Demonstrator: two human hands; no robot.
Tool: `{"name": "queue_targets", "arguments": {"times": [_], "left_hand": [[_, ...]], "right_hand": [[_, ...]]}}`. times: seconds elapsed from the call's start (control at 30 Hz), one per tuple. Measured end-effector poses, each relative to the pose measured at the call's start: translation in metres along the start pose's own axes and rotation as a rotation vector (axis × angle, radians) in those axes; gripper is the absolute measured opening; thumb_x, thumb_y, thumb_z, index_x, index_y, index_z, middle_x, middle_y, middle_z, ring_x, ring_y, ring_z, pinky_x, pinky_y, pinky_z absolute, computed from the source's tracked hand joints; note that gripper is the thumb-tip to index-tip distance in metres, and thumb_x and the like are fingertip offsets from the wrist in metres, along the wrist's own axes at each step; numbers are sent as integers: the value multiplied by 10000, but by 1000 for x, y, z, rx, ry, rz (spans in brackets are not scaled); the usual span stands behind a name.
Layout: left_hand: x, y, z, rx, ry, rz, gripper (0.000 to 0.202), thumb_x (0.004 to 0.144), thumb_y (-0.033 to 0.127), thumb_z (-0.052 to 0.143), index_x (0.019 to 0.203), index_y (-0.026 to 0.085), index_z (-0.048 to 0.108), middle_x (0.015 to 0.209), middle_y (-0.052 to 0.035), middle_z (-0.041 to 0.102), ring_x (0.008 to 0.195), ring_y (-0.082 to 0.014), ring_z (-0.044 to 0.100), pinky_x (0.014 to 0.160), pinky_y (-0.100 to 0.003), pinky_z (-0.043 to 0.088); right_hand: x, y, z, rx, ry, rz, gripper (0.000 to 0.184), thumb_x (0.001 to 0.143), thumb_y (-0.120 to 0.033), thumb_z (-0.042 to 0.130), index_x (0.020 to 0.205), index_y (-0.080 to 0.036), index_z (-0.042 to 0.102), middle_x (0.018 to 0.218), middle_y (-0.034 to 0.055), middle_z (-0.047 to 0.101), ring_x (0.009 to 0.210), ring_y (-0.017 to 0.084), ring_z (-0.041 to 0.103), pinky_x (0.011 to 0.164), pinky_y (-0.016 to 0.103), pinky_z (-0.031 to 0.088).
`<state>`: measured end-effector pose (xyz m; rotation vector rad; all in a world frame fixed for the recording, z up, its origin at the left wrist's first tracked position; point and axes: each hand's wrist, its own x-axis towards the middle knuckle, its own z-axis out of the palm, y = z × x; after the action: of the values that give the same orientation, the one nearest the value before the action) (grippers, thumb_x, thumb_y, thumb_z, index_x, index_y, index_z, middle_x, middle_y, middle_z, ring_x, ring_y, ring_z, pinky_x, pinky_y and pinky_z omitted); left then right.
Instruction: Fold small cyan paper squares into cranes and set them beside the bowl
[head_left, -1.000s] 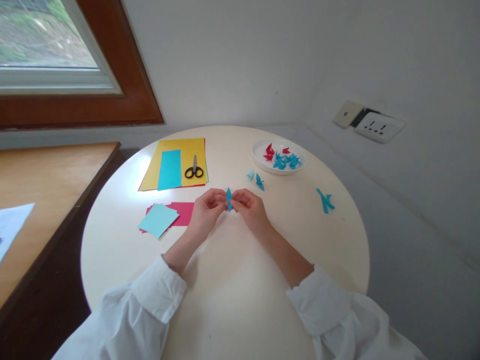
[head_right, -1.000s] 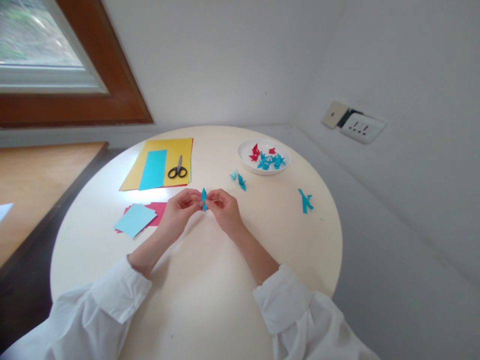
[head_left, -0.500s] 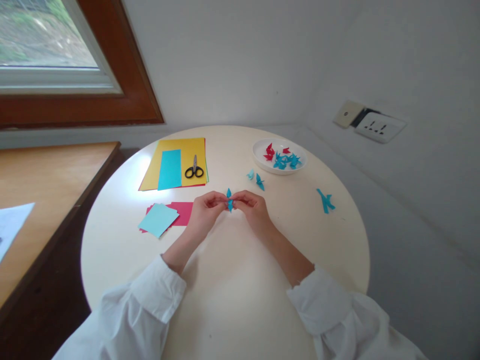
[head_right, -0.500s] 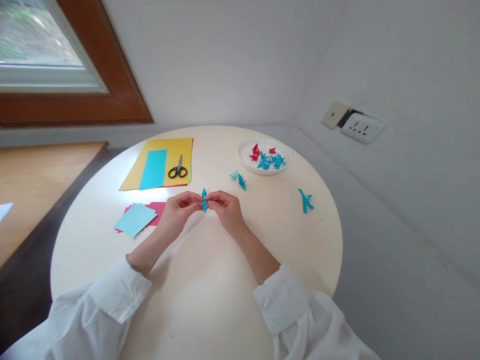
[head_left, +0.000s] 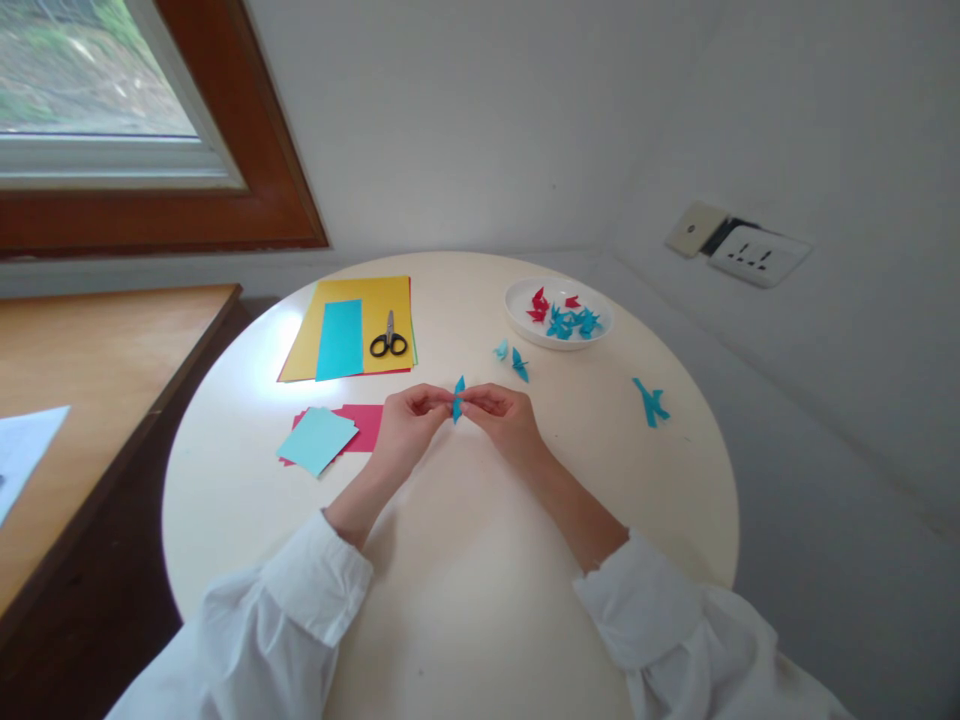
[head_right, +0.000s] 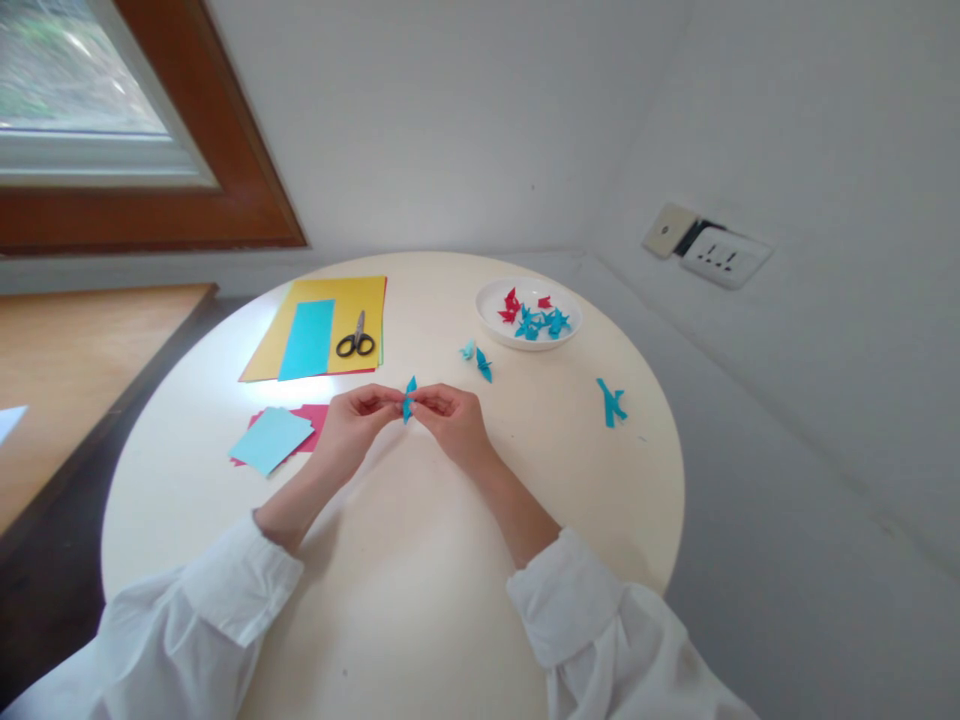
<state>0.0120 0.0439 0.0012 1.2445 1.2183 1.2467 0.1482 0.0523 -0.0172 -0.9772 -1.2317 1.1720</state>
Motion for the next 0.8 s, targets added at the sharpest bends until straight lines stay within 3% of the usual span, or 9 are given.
{"name": "queue_targets", "arguments": {"times": [0.23, 0.5, 0.8], "left_hand": [[0, 0, 1, -43, -5, 3, 146, 588, 224, 705, 687, 141, 638, 685, -18, 657, 662, -136, 601, 635, -253, 453], [-1, 2, 3, -92, 14, 58, 140, 594, 172, 686, 669, 151, 569, 636, 18, 605, 615, -102, 560, 593, -223, 426], [-2, 6, 3, -97, -2, 63, 182, 591, 232, 721, 689, 157, 587, 649, 6, 613, 618, -111, 567, 584, -227, 442]], "right_hand": [[1, 2, 1, 22, 15, 0, 141, 581, -258, 705, 694, -187, 661, 699, 13, 681, 683, 152, 630, 690, 299, 511], [0, 3, 3, 64, 43, 9, 220, 568, -265, 727, 741, -191, 613, 708, -2, 654, 679, 130, 609, 664, 269, 498], [0, 0, 2, -66, 46, -10, 136, 622, -309, 667, 653, -183, 629, 662, 12, 647, 638, 145, 588, 636, 282, 484]]}}
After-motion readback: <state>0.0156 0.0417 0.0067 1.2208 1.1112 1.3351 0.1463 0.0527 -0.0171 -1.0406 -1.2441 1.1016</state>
